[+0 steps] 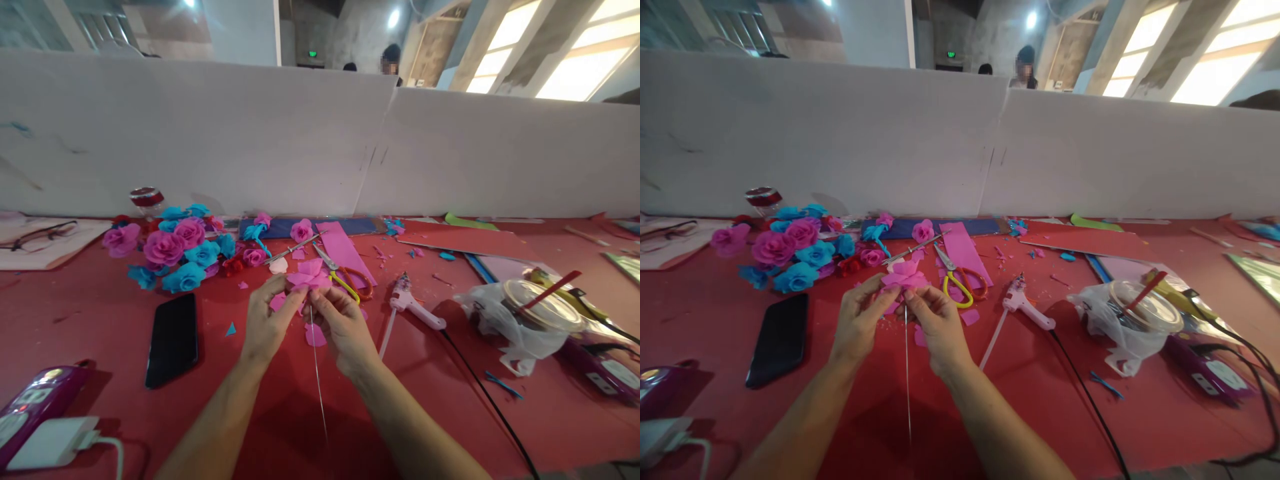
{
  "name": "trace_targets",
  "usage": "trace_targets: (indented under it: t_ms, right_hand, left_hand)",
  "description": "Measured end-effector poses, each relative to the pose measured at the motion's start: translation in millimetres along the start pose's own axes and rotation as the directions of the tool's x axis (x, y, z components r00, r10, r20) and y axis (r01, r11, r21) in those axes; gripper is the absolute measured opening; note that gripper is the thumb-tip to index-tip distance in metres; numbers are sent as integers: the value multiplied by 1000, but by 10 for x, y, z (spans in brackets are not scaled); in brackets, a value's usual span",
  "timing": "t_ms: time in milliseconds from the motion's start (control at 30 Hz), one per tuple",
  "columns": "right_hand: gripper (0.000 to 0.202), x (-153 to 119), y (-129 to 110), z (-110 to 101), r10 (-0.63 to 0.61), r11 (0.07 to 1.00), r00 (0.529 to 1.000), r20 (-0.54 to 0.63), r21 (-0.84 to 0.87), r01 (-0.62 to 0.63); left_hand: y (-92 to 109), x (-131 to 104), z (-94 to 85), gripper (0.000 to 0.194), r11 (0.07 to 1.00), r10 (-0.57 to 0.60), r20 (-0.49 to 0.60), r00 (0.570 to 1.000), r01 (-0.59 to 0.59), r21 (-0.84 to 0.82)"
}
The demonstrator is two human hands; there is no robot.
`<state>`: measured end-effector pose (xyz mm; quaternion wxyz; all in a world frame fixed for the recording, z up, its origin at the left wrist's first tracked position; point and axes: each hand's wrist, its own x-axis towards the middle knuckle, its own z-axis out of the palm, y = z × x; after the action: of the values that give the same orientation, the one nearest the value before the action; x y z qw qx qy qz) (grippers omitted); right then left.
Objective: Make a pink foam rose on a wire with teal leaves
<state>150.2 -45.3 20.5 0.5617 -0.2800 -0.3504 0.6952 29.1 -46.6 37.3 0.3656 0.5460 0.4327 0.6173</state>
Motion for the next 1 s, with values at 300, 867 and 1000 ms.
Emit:
trace_targets:
  t_ms: [300,867,1000]
  right_hand:
    - [16,10,21,-3,-98,995,993,-63,-37,96]
    - [13,-4,78,-9,-199,977,980,-16,-86,197]
    - [16,-21,71,3,-195,977,981,-22,-93,192]
  left_hand:
    - [-122,-40,112,10,976,65,-220,973,-15,219]
    - [-15,-118,163,12,981,-17,-171,985,49,189]
    - [78,-96,142,10,970,-21,-140,990,54,237]
